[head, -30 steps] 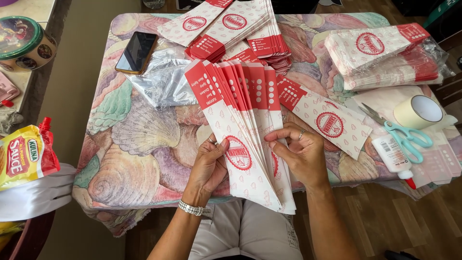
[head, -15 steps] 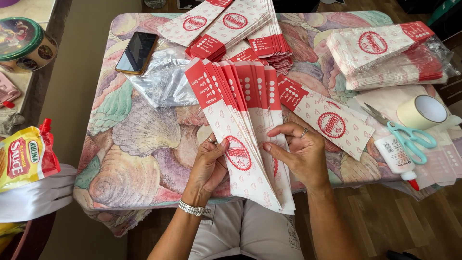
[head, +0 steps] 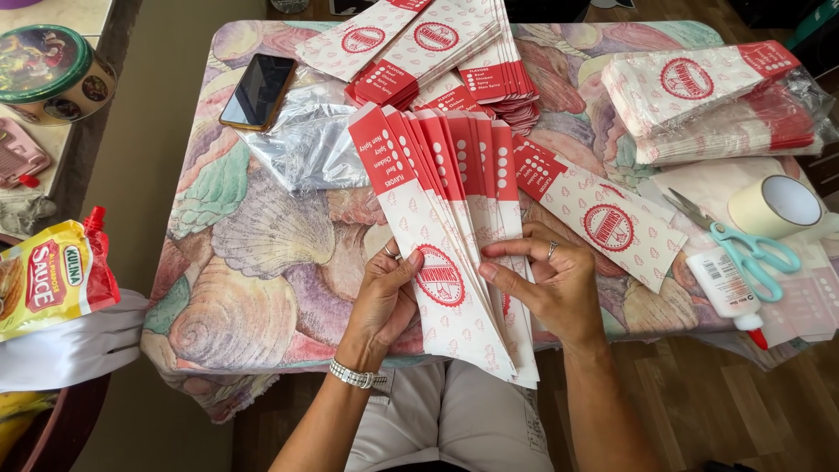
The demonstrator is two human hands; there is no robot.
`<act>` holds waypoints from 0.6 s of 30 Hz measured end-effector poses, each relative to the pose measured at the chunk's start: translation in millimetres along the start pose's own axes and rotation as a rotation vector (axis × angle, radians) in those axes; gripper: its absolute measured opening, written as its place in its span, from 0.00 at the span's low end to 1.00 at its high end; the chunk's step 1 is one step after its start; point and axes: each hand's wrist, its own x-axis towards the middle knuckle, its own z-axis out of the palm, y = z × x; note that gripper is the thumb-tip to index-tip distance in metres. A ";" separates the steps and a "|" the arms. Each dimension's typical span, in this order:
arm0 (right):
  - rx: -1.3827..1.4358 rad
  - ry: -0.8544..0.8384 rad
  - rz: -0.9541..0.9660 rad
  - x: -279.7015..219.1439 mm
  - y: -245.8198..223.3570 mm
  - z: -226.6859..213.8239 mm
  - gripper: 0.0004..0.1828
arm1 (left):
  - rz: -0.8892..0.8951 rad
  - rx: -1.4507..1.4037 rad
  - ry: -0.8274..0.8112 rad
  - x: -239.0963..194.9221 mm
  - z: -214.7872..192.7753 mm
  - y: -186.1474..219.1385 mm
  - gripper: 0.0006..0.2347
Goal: The person is organizing, folding, and stacking paper shawarma bags on a table.
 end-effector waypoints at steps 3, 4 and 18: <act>-0.003 -0.009 0.008 1.7 -2.4 2.0 0.06 | 0.002 0.018 0.004 -3.5 10.9 6.4 0.10; -0.002 -0.012 0.004 0.8 1.1 0.4 0.06 | 0.007 0.018 0.003 -3.2 9.2 5.2 0.10; -0.148 0.112 0.056 -12.7 23.4 0.9 0.04 | -0.011 0.056 0.032 -6.3 12.2 1.1 0.07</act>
